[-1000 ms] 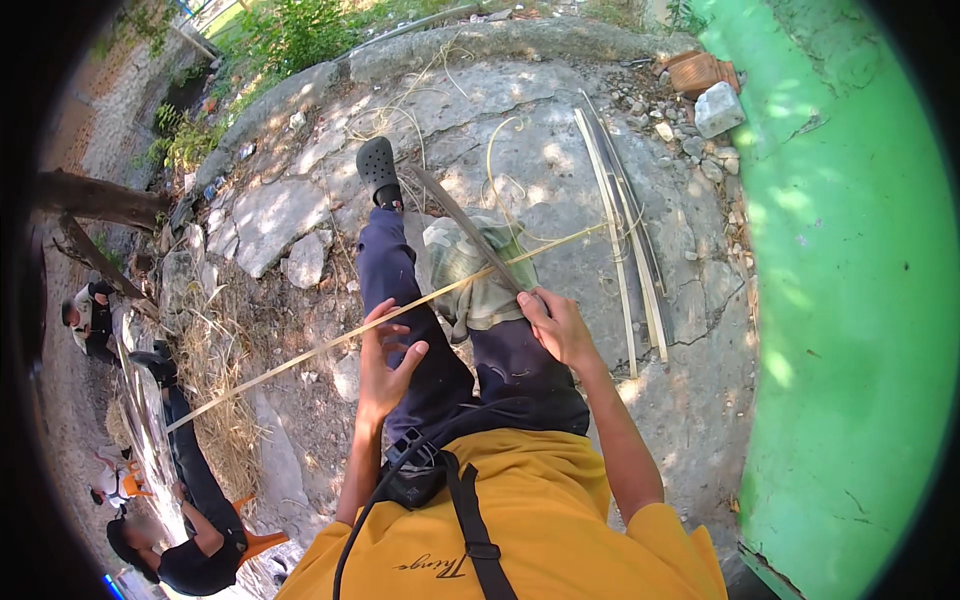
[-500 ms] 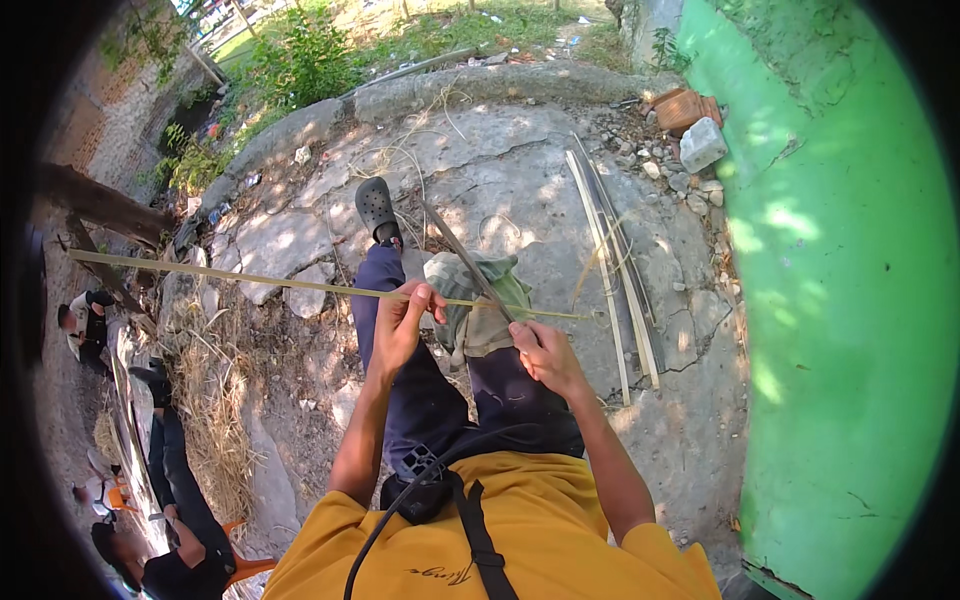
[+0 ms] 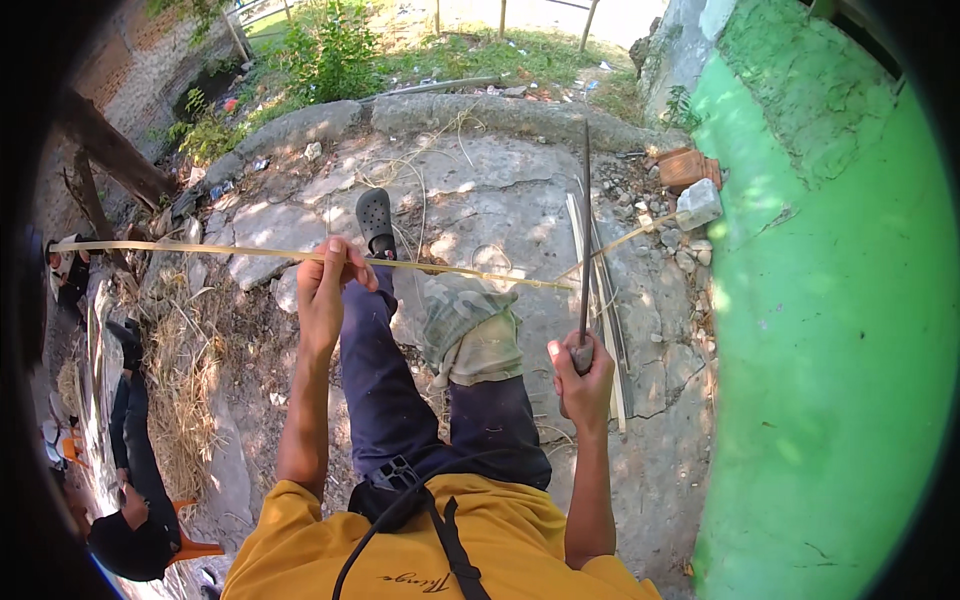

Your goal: The person uses a large blade to strip the outer layer from long bamboo stalks, performing multiple passes along the length of the stalks to shave off thin strips.

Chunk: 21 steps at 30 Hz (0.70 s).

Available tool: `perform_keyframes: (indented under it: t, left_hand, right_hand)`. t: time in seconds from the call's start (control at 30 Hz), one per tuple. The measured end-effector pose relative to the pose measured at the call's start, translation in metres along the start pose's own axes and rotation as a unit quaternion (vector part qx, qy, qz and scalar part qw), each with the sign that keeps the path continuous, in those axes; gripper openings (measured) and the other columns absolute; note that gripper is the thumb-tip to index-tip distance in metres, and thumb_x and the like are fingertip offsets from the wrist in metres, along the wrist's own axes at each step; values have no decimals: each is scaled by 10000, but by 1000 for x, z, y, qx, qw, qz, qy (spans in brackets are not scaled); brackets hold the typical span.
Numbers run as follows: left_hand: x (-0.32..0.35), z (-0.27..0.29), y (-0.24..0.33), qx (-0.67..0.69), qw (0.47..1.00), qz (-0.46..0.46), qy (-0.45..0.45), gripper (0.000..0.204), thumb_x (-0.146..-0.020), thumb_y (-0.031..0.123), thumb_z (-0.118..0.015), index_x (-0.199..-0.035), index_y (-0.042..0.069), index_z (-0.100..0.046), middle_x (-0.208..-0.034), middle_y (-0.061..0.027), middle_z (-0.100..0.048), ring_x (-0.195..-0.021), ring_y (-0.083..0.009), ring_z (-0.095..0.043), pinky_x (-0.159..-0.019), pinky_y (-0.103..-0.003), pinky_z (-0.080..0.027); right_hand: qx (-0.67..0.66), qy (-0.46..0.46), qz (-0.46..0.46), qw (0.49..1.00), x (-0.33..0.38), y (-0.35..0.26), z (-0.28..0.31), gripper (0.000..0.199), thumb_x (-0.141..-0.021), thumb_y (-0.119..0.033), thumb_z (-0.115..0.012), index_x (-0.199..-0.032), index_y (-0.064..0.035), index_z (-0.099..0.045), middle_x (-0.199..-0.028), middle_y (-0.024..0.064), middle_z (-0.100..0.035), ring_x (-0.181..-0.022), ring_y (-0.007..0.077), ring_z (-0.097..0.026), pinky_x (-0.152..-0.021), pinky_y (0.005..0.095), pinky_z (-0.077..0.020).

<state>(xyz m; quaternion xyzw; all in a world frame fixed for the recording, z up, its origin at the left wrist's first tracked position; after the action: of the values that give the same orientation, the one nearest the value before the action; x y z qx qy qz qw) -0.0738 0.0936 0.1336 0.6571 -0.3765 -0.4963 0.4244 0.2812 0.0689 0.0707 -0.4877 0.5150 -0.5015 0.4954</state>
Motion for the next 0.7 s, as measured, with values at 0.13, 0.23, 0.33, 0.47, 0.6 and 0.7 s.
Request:
perform_keyframes:
  t: [0.13,0.23,0.33,0.47,0.6,0.7]
  left_hand:
    - [25,5,7,-1,999,4,38,428,-1142,297,-421,-888,8,-608,-744,-48,-598,-678,-123,-609,-669,-279,-531]
    - [56,4,4,2,998,5,60,424,-1141,281,-423,-923,-9,-643,-750,-42,-600,-688,-118,-610,-680,-280,-538]
    - [95,6,-5,11,995,33,92,418,-1140,279,-429,-959,-17,-663,-759,-38,-606,-703,-117,-618,-688,-277,-541]
    - [139,11,-32,72,982,101,140,418,-1135,300,-451,-1035,-26,-693,-770,-36,-621,-730,-121,-648,-710,-271,-549]
    - [163,10,-54,124,977,134,108,433,-1133,311,-447,-1119,-41,-699,-808,-52,-653,-761,-135,-679,-744,-290,-573]
    - [163,8,-53,173,972,128,94,460,-1138,320,-429,-1178,-59,-687,-874,-73,-674,-807,-147,-686,-771,-293,-578]
  right_hand:
    - [-47,7,1,999,6,-3,16,188,-1004,-208,-648,-993,-52,-544,-691,0,-496,-504,61,-441,-429,237,-381]
    - [-5,18,9,1000,18,-1,17,226,-987,-242,-662,-981,-44,-554,-672,-3,-503,-501,65,-465,-430,240,-386]
    - [58,5,15,998,35,1,16,262,-966,-274,-681,-954,-36,-572,-641,-4,-519,-483,68,-483,-426,242,-380]
    - [89,-62,-6,994,57,18,12,282,-957,-284,-696,-938,-21,-596,-660,5,-559,-479,71,-500,-436,252,-388]
    - [235,-84,30,968,68,31,0,341,-928,-298,-731,-942,24,-620,-603,36,-544,-509,111,-513,-509,310,-408]
    - [319,-117,62,939,71,16,-19,372,-918,-324,-759,-938,27,-639,-588,48,-520,-521,117,-486,-515,327,-387]
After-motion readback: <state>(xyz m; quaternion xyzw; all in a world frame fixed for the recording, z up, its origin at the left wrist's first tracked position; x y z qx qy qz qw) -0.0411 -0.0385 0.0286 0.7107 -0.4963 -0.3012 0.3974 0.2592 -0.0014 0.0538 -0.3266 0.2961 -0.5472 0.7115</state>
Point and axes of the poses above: each hand's wrist, its own x-axis away from the middle knuckle, its own z-axis out of the back of the hand, y = z × x, the point moved 5 cm from there along -x, towards the middle knuckle
